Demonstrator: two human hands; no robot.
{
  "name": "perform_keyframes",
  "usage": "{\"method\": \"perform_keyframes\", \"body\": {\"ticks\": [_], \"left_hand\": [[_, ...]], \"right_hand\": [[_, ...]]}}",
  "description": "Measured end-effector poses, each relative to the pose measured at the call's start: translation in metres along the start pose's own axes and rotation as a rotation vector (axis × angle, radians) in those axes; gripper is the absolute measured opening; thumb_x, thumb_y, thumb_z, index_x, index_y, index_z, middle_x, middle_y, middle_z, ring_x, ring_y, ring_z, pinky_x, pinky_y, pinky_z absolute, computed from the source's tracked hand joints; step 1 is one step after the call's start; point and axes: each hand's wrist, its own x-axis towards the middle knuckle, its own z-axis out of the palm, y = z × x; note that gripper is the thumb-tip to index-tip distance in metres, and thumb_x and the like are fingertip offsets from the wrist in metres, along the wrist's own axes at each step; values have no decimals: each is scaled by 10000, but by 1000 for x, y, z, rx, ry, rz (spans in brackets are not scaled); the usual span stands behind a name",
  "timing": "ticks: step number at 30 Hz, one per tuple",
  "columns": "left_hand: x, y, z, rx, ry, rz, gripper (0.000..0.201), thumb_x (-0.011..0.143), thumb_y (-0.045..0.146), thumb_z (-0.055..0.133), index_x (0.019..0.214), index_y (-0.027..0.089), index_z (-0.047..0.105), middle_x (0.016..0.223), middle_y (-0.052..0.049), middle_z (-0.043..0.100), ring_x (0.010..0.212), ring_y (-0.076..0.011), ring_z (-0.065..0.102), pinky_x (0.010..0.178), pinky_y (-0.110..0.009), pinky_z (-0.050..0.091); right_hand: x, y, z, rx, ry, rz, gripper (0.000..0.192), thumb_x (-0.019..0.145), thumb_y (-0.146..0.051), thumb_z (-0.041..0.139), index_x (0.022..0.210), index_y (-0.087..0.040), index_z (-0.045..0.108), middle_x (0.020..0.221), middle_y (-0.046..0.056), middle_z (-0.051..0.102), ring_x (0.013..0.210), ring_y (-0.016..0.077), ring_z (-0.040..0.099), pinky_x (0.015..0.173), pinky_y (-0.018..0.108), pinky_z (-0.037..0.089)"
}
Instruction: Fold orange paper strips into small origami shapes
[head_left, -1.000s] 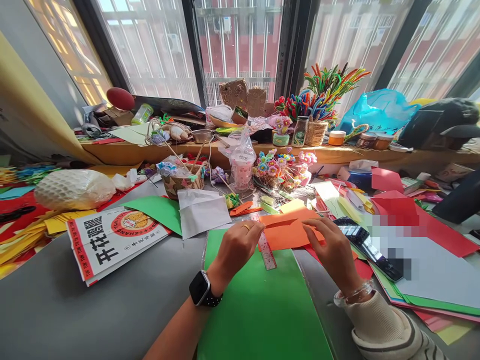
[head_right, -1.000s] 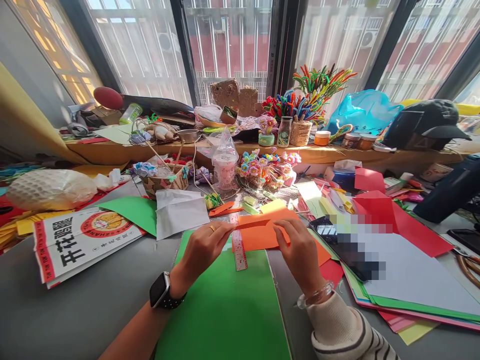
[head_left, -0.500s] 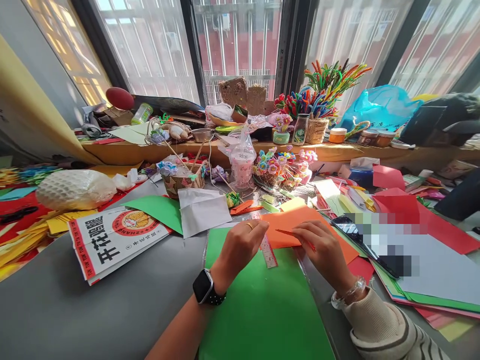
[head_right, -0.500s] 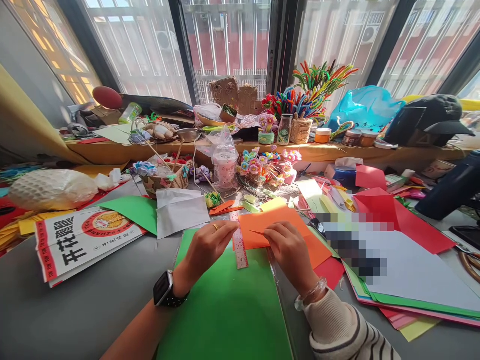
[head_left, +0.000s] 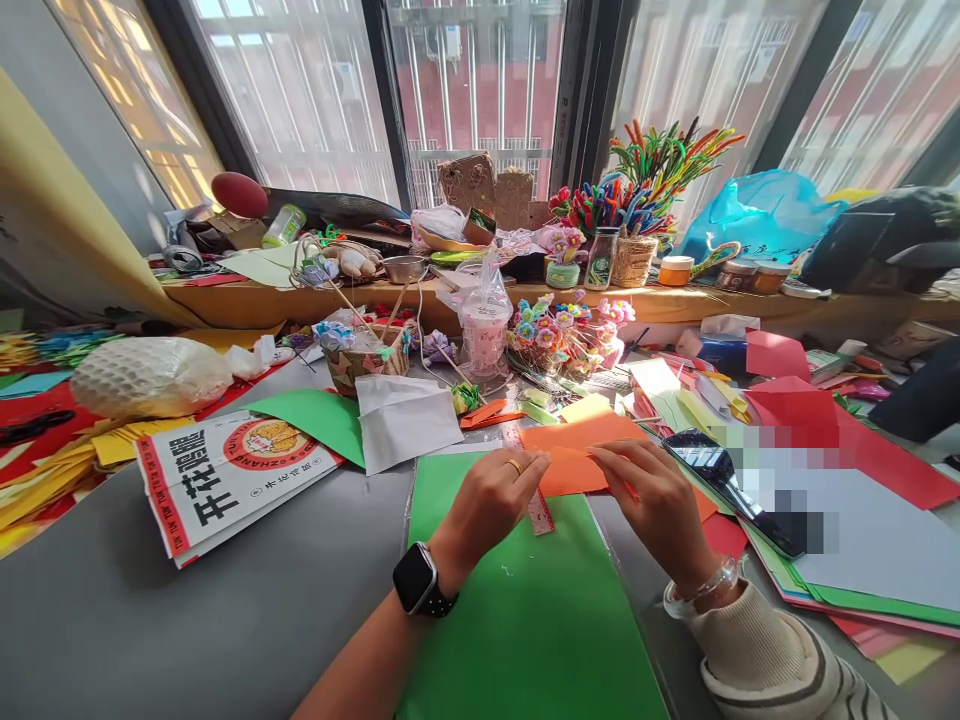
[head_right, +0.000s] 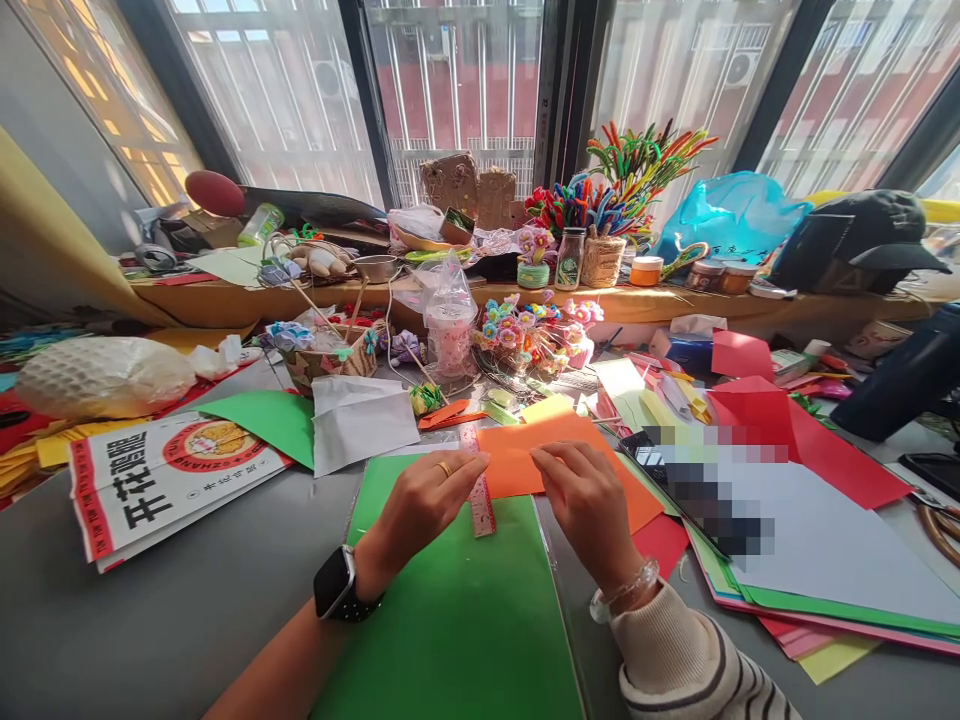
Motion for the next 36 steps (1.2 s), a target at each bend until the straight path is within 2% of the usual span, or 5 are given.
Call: {"method": "perform_keyframes", "body": {"ticks": [7,13,21,27,36], "left_hand": [[-1,-1,0,22,26,2,194,785,87,414,924,112,548,797,-74,644,748,-151,593,665,-285,500],[0,4,1,-3,-29,55,209,793,105,404,949,123,542,831,-72,641,789,-154,591,668,-285,500],[-1,-1,1,-7,-40,41,196,781,99,428,942,109,541,833,-68,640,783,-156,584,683,-282,494],[-3,-13,-1,30,61,-119,205,776,112,444,957,135,536,860,-71,637,782,-160,582,694,-291,489],[-4,7,8,7,-9,8,186,790,95,421,920,116,552,809,-57,640,744,-150,580,654,-277,481]], "right_hand": [[2,8,-5,-32,213,77,204,783,-155,464,937,-182,595,871,75,624,836,209,542,772,379,412],[2,-9,2,85,17,-131,188,773,-164,497,927,-215,592,844,33,643,837,186,538,800,367,386],[2,-9,0,-27,44,-141,188,774,-97,469,859,-196,604,786,31,654,800,181,545,799,351,372],[1,2,-2,-109,92,-105,181,779,-118,463,874,-180,604,777,53,646,789,195,531,730,343,394],[1,-16,5,14,40,-204,176,770,-105,479,877,-176,599,805,51,644,818,190,536,746,338,399]]}}
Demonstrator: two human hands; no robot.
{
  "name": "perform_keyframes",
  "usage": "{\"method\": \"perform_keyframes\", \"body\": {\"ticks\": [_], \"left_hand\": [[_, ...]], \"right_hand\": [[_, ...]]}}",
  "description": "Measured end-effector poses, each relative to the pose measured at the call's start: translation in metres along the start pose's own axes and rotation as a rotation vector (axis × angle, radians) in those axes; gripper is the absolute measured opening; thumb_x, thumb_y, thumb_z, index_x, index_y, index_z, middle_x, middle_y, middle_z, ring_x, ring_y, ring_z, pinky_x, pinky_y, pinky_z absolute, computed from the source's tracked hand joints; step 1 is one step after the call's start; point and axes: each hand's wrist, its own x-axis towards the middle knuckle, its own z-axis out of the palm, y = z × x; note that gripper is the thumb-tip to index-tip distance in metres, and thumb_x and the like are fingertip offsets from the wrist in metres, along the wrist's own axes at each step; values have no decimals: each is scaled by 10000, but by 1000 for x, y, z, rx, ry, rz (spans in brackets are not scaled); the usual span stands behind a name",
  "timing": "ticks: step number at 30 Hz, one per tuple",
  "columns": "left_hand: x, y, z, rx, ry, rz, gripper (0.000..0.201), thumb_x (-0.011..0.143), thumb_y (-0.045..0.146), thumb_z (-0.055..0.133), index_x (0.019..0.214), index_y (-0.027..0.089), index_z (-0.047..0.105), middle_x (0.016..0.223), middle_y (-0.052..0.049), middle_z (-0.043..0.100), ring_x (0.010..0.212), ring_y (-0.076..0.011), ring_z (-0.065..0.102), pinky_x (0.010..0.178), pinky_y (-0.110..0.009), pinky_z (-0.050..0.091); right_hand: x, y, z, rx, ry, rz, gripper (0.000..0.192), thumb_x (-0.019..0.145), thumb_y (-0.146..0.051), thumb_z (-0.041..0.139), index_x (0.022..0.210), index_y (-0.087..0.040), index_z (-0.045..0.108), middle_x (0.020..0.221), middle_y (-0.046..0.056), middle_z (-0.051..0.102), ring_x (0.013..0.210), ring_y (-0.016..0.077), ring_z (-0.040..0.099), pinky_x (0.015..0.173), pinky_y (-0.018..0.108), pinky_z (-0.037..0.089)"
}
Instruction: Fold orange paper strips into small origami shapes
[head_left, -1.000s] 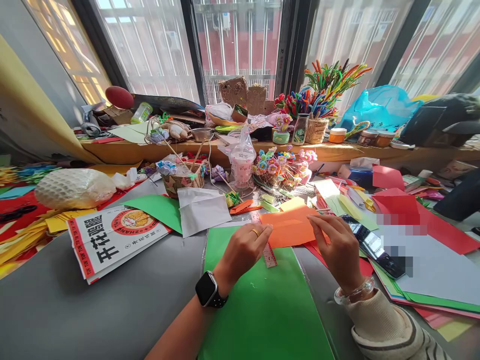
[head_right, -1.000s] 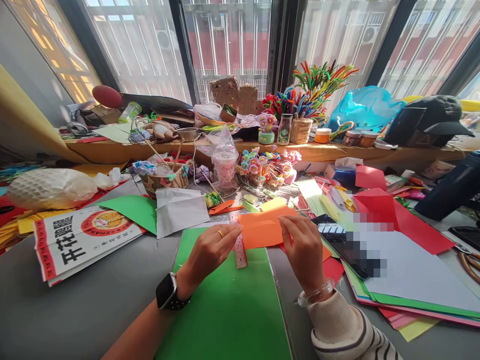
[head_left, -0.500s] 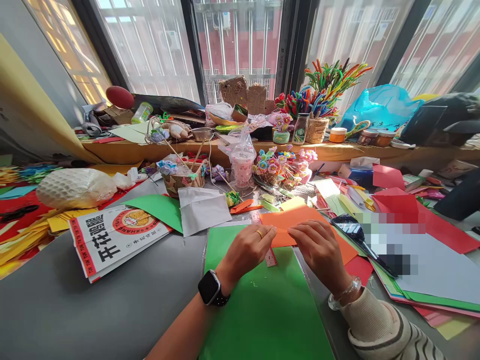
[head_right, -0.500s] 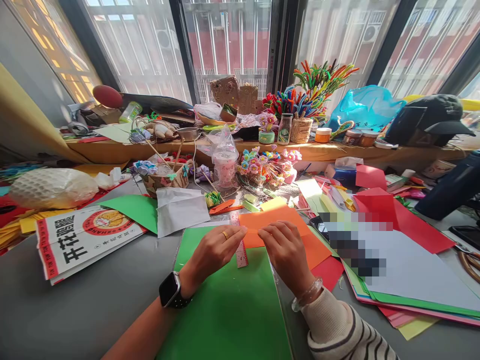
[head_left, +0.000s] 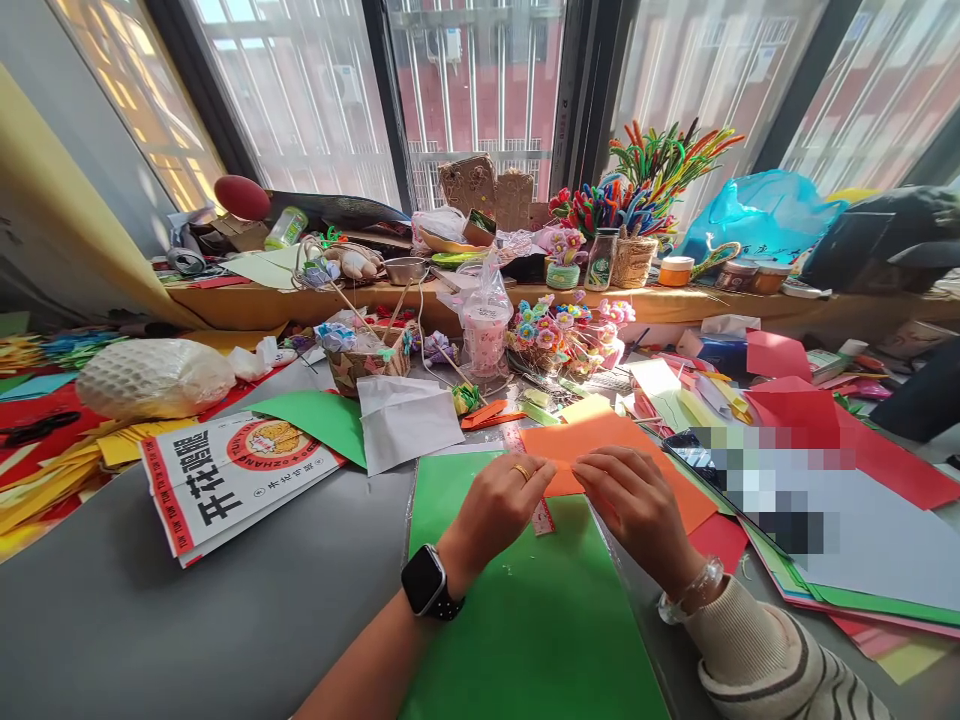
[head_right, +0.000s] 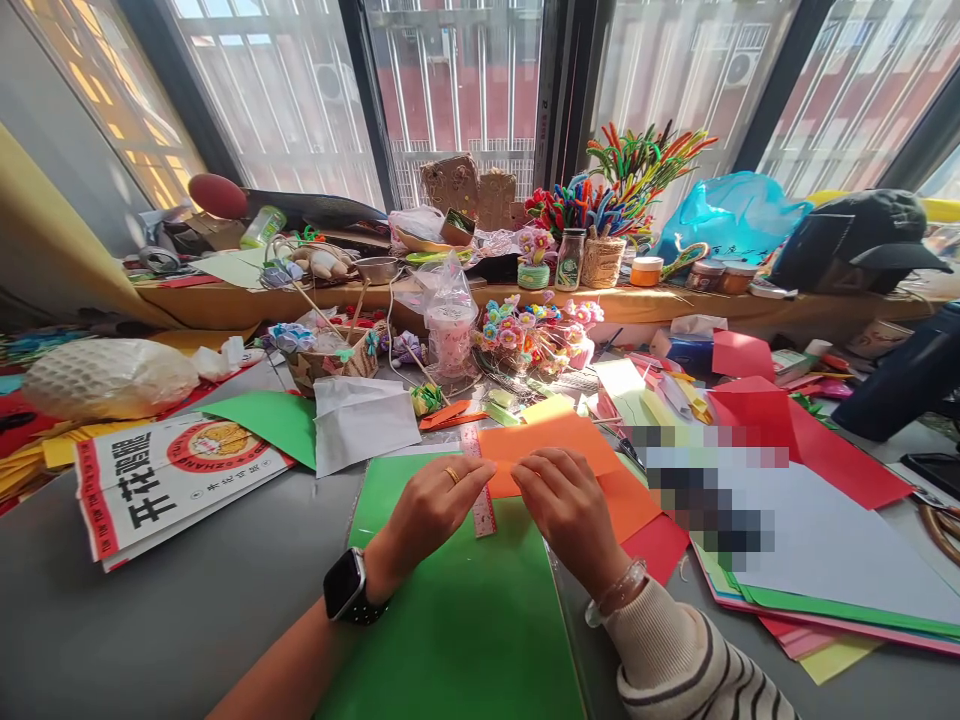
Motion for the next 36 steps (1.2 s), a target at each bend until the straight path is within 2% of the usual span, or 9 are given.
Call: {"method": "perform_keyframes", "body": {"ticks": [8,20,26,28,31,33,36], "left_hand": [[2,1,-1,18,4,26,172,778,92,439,898,112,561,801,-54,642,730,-153,579,640,-272,483],[1,-11,-4,35,52,-45,143,750,95,482,861,114,571,794,-66,641,738,-155,581,659,-284,489],[0,-9,-2,79,29,-46,154,763,97,454,865,113,568,769,-69,633,724,-152,581,648,-283,492],[0,-8,-2,85,14,-30,153,767,95,447,860,109,568,755,-68,632,710,-152,582,634,-280,491],[0,-6,-2,70,-10,5,158,772,95,439,865,113,566,758,-58,635,713,-150,582,630,-272,489],[0,-4,-2,60,-17,14,165,775,98,438,880,119,564,781,-55,638,722,-149,581,638,-271,486],[0,-1,-2,37,-13,24,184,780,100,437,920,123,554,819,-51,641,744,-153,580,644,-275,482]], "right_hand": [[1,-1,2,-6,11,-14,189,754,-72,484,872,-166,598,803,47,646,806,189,539,752,344,392],[-8,26,-5,-186,66,163,147,769,-128,490,857,-149,606,801,53,644,791,194,538,745,337,393],[-9,35,-8,-301,207,328,131,770,-188,497,818,-145,611,767,77,642,763,220,539,733,376,390],[-7,29,-7,-147,160,252,136,771,-197,506,857,-152,601,810,68,638,797,200,537,753,350,397],[-4,15,-2,-11,7,145,210,736,-237,564,932,-165,586,859,58,632,854,205,521,783,353,387],[-3,8,1,17,-1,125,127,766,-166,519,856,-182,607,784,34,640,798,180,535,807,356,373],[-3,3,3,23,24,93,154,771,-111,495,834,-186,614,758,25,645,761,164,545,819,361,366]]}}
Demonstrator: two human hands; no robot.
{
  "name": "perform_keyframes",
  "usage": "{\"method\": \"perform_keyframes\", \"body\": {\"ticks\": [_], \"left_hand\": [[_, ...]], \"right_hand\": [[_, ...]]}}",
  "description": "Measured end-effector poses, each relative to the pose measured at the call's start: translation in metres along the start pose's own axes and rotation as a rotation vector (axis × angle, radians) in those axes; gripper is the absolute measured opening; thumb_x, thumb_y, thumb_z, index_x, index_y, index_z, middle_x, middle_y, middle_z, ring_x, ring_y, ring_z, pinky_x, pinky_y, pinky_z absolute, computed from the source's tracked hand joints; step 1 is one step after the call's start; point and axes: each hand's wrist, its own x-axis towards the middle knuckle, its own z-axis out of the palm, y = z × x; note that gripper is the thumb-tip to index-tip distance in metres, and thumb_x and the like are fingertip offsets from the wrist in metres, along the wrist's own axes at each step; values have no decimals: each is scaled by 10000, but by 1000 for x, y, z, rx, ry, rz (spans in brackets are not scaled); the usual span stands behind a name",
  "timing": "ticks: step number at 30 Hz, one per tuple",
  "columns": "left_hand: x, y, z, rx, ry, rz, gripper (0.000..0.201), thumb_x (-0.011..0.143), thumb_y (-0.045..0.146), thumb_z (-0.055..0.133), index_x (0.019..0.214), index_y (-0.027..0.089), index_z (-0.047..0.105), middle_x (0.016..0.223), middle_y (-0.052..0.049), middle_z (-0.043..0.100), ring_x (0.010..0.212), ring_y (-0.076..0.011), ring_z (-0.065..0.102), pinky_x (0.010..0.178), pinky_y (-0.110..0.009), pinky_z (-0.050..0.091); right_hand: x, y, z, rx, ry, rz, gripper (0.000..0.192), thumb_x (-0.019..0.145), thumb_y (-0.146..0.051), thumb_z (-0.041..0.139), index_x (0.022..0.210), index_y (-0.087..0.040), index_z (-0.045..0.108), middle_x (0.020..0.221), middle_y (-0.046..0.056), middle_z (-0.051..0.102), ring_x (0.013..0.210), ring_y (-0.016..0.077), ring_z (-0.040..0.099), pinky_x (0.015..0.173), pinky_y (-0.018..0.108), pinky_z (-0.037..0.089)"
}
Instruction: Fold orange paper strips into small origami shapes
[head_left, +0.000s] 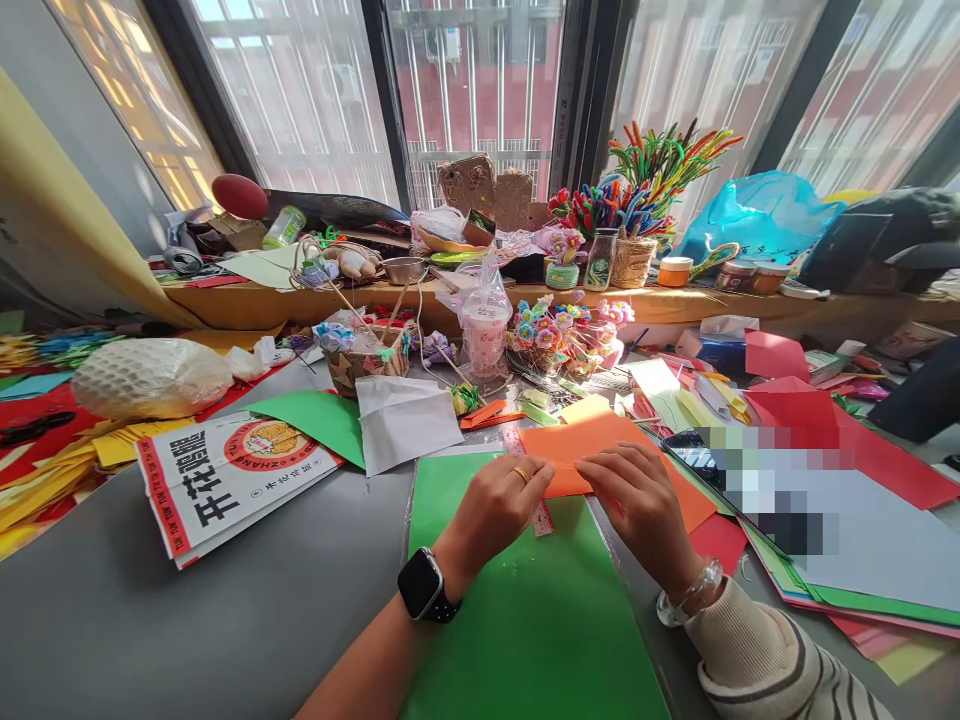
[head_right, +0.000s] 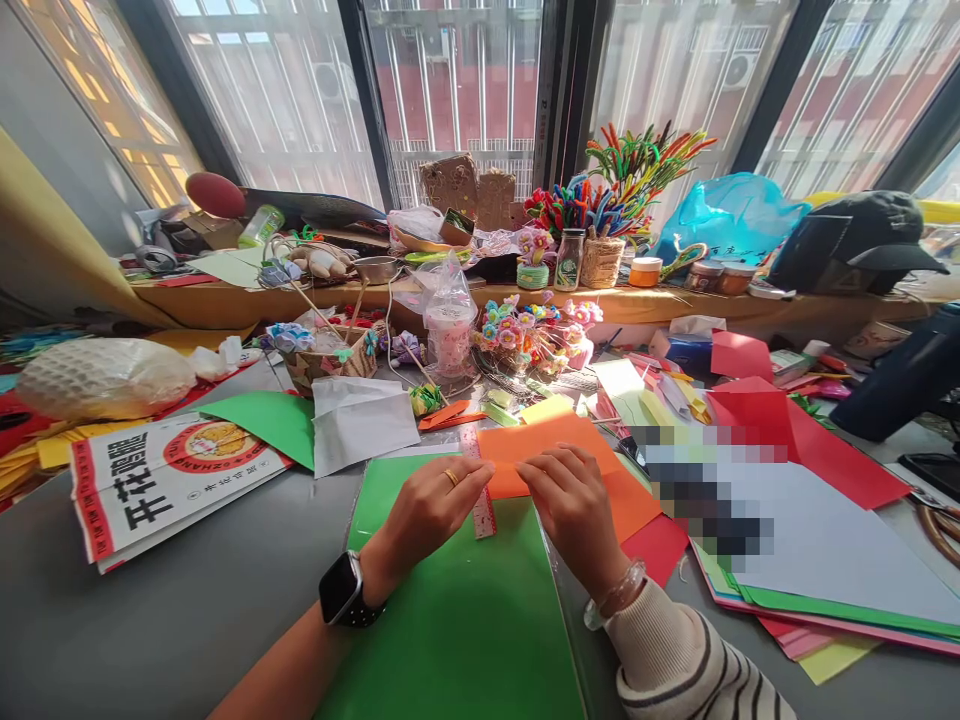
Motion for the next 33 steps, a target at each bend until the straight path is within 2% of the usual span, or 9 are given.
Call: {"method": "perform_keyframes", "body": {"ticks": [5,15,21,24,27,33], "left_hand": [[2,4,-1,-35,22,18,184,784,95,432,917,123,557,825,-47,645,753,-153,580,642,-269,478],[0,-12,-7,-26,71,-32,193,749,84,475,915,128,561,854,-59,649,785,-154,584,695,-282,489],[0,-16,-11,9,149,-144,194,754,105,481,931,134,557,842,-62,644,770,-151,585,683,-275,489],[3,-8,-9,-48,104,-73,247,752,142,504,997,126,530,899,-71,634,815,-156,577,726,-286,484],[3,-1,-5,-78,66,-11,217,772,109,464,975,119,540,896,-72,639,839,-159,578,721,-284,490],[1,-3,-4,-55,92,11,231,771,55,430,971,91,540,906,-93,640,869,-165,577,763,-304,490]], "right_hand": [[-1,-2,-1,2,28,-71,189,757,-81,503,872,-187,608,778,17,657,770,156,553,835,362,359],[0,5,-8,-99,51,14,186,761,-110,509,891,-198,610,811,21,662,789,169,561,823,365,362],[-1,10,-9,-99,97,33,167,762,-123,513,871,-198,616,795,24,660,785,171,557,797,362,378],[0,4,-7,-50,41,-14,187,761,-108,509,886,-204,612,800,18,660,787,166,559,821,369,366],[1,-3,-5,-2,20,-41,194,757,-99,510,883,-205,612,796,17,658,785,166,558,812,363,374],[0,1,-7,-31,64,38,179,754,-129,519,884,-200,618,798,33,653,798,183,555,751,343,403]]}}
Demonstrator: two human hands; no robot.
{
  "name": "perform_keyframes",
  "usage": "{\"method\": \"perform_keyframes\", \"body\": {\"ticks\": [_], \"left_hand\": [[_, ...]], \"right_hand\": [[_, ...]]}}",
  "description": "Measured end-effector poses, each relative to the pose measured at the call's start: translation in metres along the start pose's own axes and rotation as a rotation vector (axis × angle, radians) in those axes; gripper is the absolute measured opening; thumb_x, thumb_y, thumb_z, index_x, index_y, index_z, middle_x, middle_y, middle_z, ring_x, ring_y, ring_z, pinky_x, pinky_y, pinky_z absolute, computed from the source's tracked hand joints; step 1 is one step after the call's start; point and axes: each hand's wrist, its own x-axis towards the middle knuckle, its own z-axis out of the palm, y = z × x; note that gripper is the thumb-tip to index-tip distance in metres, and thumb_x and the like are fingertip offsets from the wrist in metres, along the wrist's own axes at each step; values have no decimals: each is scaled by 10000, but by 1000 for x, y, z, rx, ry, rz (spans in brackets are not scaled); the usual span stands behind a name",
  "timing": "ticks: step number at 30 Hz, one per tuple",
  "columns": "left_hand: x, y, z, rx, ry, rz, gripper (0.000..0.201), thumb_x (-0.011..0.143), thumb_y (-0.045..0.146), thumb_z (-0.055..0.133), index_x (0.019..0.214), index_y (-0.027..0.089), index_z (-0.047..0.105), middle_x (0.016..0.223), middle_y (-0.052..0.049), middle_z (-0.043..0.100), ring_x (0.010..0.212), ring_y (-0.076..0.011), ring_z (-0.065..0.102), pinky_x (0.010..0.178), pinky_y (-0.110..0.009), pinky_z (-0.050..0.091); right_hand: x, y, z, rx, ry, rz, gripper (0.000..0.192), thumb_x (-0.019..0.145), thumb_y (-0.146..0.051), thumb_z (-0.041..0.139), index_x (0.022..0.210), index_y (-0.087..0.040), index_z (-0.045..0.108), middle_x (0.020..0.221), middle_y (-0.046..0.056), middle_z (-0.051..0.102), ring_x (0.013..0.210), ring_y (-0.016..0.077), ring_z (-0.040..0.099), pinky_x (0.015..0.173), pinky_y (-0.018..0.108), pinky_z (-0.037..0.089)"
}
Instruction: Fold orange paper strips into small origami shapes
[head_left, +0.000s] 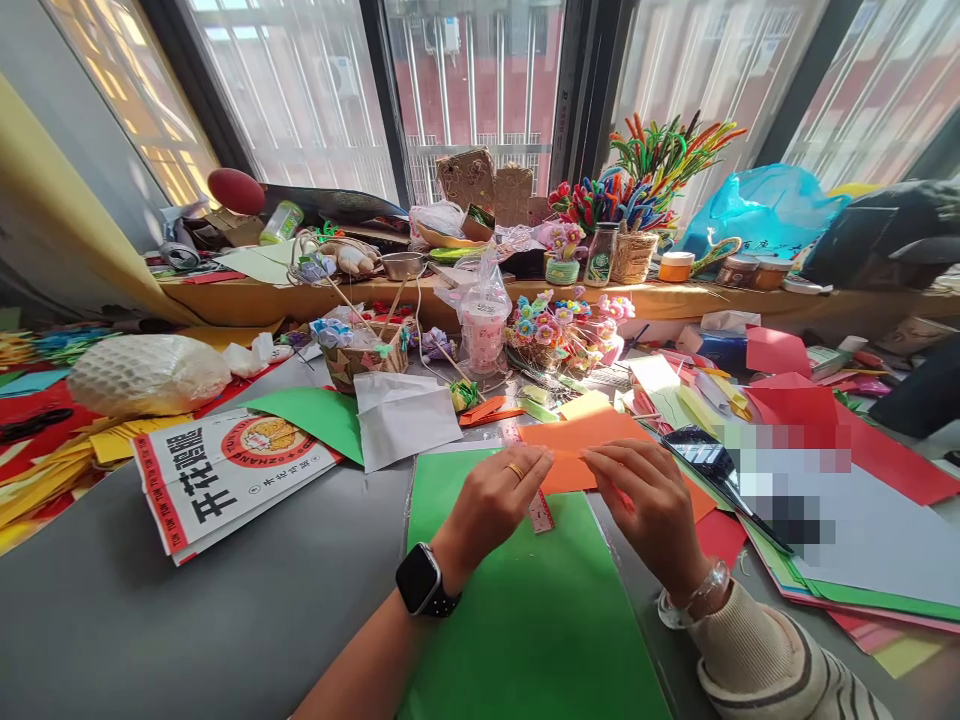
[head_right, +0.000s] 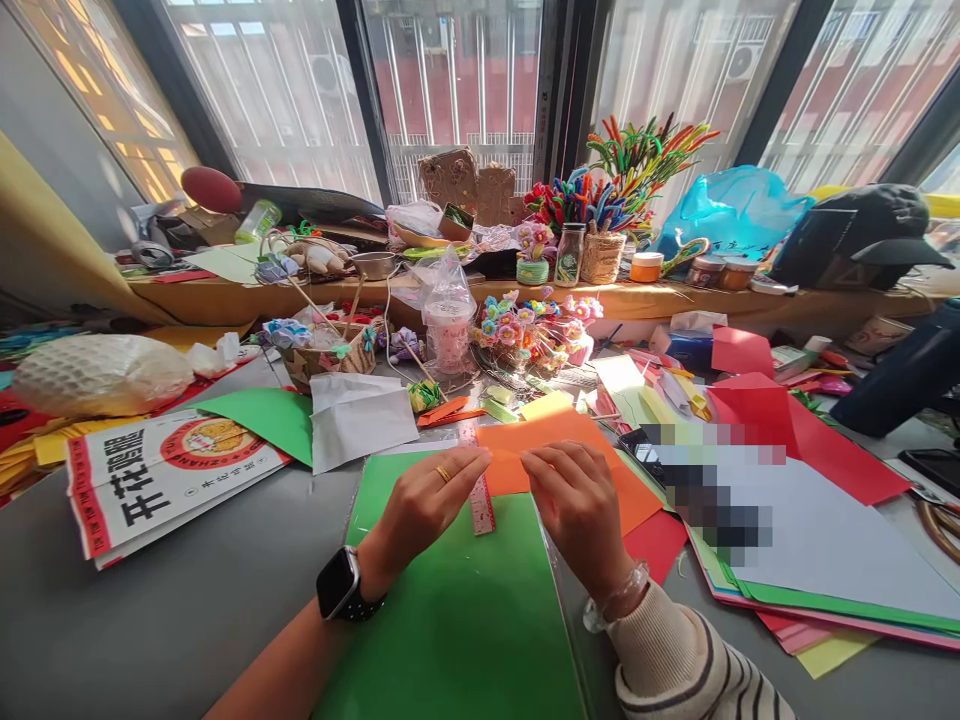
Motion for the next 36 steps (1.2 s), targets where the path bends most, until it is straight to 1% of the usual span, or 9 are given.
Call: {"method": "perform_keyframes", "body": {"ticks": [7,10,11,14,16,21,28,32,36], "left_hand": [[-1,-4,0,35,18,-33,226,757,63,451,954,103,554,880,-89,645,835,-163,588,755,-299,499],[-2,-4,1,45,27,-54,219,760,72,448,947,105,559,870,-90,645,821,-160,591,740,-294,503],[-1,-3,1,41,22,-50,219,762,74,445,947,105,558,870,-90,646,823,-160,591,742,-296,502],[0,0,1,18,-2,-15,222,767,76,439,954,108,554,883,-89,646,847,-161,587,751,-296,496],[1,2,1,9,-8,0,223,765,77,445,958,109,551,896,-87,645,859,-165,583,746,-294,496],[-1,-1,2,15,10,-44,227,766,82,444,967,116,545,891,-81,644,838,-156,586,753,-293,491],[-4,-11,-1,80,125,-223,242,774,119,453,997,158,536,889,-66,639,827,-151,588,731,-276,487],[3,-3,-1,-13,50,-108,276,766,135,480,1041,138,507,935,-73,625,883,-157,559,789,-297,465],[4,2,1,-35,-2,-59,203,760,84,472,938,134,555,873,-55,644,826,-159,568,763,-316,471]], "right_hand": [[0,19,-6,-158,123,107,153,752,-136,507,849,-166,621,782,62,648,769,201,559,744,364,417],[2,18,-7,-138,203,139,158,757,-146,501,866,-170,613,787,70,637,776,204,554,733,364,426],[3,15,-6,-101,195,129,163,759,-152,502,880,-177,607,799,68,635,786,202,553,734,361,426],[3,6,-1,32,6,21,196,751,-203,533,938,-192,591,863,61,633,846,205,543,748,357,413],[2,1,2,52,-51,-1,167,759,-186,525,906,-201,603,831,45,643,831,195,544,742,348,405],[1,2,2,25,-18,17,154,764,-134,509,850,-192,623,776,35,653,783,181,547,728,336,396],[1,13,-2,-32,22,23,155,763,-142,504,849,-195,622,780,36,654,780,187,552,722,343,402],[3,4,-1,10,-19,-41,158,763,-133,508,848,-200,622,771,31,658,772,181,557,722,335,403],[4,-2,-1,42,-58,-68,152,763,-127,513,844,-191,624,772,31,657,778,178,557,728,332,405]]}}
